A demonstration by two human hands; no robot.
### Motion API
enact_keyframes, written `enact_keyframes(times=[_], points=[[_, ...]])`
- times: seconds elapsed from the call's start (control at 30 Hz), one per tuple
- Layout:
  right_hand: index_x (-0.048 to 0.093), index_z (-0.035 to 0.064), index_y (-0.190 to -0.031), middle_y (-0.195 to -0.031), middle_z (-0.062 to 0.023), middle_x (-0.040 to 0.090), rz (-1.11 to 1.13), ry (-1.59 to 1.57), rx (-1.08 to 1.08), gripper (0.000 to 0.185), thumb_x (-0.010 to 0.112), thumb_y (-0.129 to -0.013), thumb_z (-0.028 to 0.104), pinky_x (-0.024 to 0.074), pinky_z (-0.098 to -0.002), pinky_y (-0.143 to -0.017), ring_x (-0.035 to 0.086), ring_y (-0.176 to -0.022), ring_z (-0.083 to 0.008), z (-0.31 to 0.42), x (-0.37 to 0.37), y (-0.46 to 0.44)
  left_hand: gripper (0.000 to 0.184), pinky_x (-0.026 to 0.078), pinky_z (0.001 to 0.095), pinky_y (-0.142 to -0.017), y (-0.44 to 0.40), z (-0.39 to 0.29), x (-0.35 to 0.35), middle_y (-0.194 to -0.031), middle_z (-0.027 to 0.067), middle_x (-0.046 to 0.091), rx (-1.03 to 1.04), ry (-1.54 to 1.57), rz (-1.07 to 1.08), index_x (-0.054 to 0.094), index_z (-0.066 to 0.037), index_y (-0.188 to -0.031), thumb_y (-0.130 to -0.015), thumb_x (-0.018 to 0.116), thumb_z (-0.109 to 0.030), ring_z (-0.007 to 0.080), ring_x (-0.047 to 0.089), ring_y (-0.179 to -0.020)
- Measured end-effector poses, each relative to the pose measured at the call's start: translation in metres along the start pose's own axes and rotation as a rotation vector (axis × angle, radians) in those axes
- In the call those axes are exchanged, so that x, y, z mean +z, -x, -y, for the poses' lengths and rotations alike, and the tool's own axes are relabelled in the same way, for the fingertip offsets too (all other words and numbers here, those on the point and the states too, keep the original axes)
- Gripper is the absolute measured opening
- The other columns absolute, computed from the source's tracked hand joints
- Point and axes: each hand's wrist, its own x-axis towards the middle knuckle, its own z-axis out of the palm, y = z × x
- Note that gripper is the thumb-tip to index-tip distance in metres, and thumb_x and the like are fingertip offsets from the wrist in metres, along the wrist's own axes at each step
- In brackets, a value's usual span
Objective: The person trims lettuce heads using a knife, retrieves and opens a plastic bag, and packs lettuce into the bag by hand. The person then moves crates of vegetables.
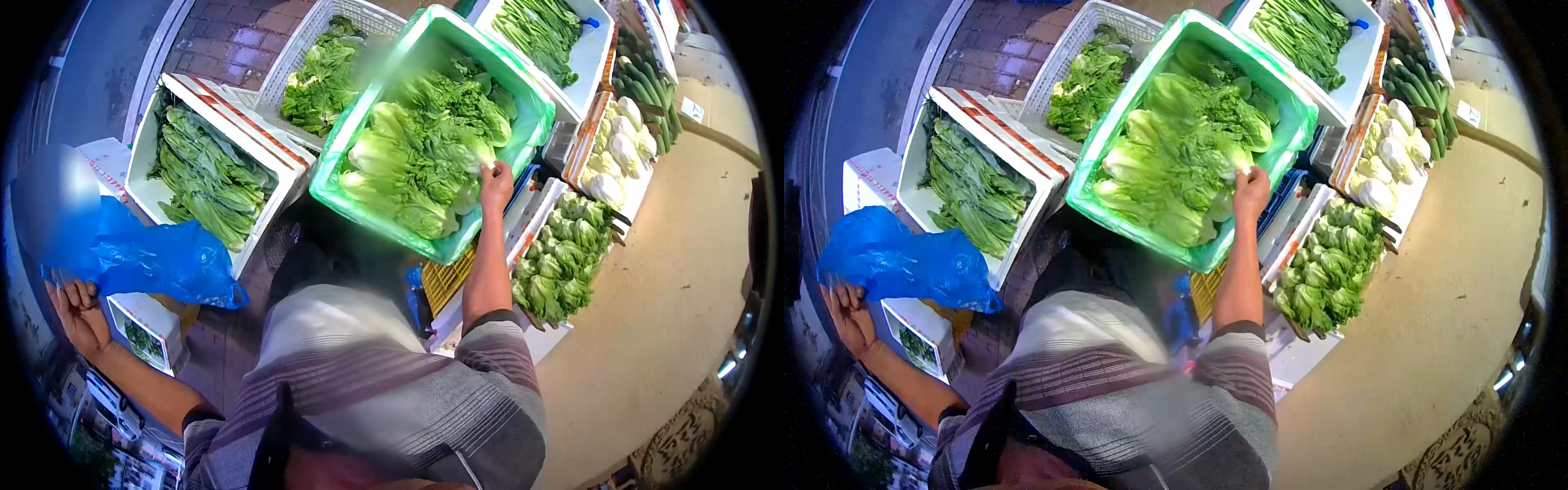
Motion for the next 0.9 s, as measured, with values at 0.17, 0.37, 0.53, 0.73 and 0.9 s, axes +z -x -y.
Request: enact_keyframes(times=[0.17,0.37,0.53,0.73,0.9], points=[[0.068,-0.0015,-0.103,-0.094,-0.0161,0.065,-0.046,-0.135,0.06,0.041,0.081,-0.076,0.027,0.049,-0.04,-0.08,0.062,-0.087,-0.0319,0.002,0.013,-0.018,0.034,0.037,0.033,-0.076,-0.001,-0.012,0.011,-0.078,0.0002,0.036,0.016,-0.053,-0.003,0.046,-0.008,-0.137,-0.103,0.046,-0.01,0.0132,0.036,-0.071],[0.065,0.0,-0.112,-0.111,-0.0191,0.062,-0.15,-0.269,-0.019,0.047,0.081,-0.076,0.025,0.0454,-0.0386,-0.091,0.058,-0.103,-0.0308,0.013,0.037,-0.019,0.029,0.036,0.0327,-0.076,-0.011,-0.029,-0.004,-0.078,0.0004,0.034,0.049,-0.061,0.073,0.051,-0.007,-0.131,-0.102,0.047,-0.009,0.0134,0.036,-0.072],[0.041,-0.0057,-0.138,-0.126,-0.0184,0.055,-0.342,-0.653,0.185,0.077,0.082,-0.08,0.023,0.0437,-0.0348,-0.096,0.054,-0.111,-0.0251,-0.009,0.075,-0.017,0.027,0.038,0.0329,-0.078,-0.01,-0.02,0.0,-0.077,-0.0002,0.035,0.035,-0.038,-0.021,0.051,-0.009,-0.13,-0.104,0.045,-0.009,0.0144,0.035,-0.071],[0.04,-0.008,-0.139,-0.138,-0.0234,0.046,-0.274,-0.661,0.417,0.081,0.084,-0.079,0.023,0.0432,-0.0383,-0.101,0.053,-0.116,-0.0301,-0.01,0.071,-0.014,0.032,0.036,0.0322,-0.074,-0.009,-0.015,0.007,-0.075,0.0,0.031,0.034,-0.042,-0.08,0.047,-0.006,-0.135,-0.103,0.046,-0.009,0.0138,0.035,-0.07],[0.04,-0.0082,-0.138,-0.137,-0.0271,0.047,-0.295,-0.638,0.175,0.079,0.084,-0.078,0.019,0.0423,-0.0366,-0.103,0.051,-0.121,-0.0304,0.029,0.045,-0.014,0.037,0.036,0.0308,-0.072,-0.004,-0.013,0.005,-0.076,-0.0001,0.032,0.011,-0.102,-0.095,0.044,-0.004,-0.139,-0.103,0.046,-0.01,0.0131,0.035,-0.069]])
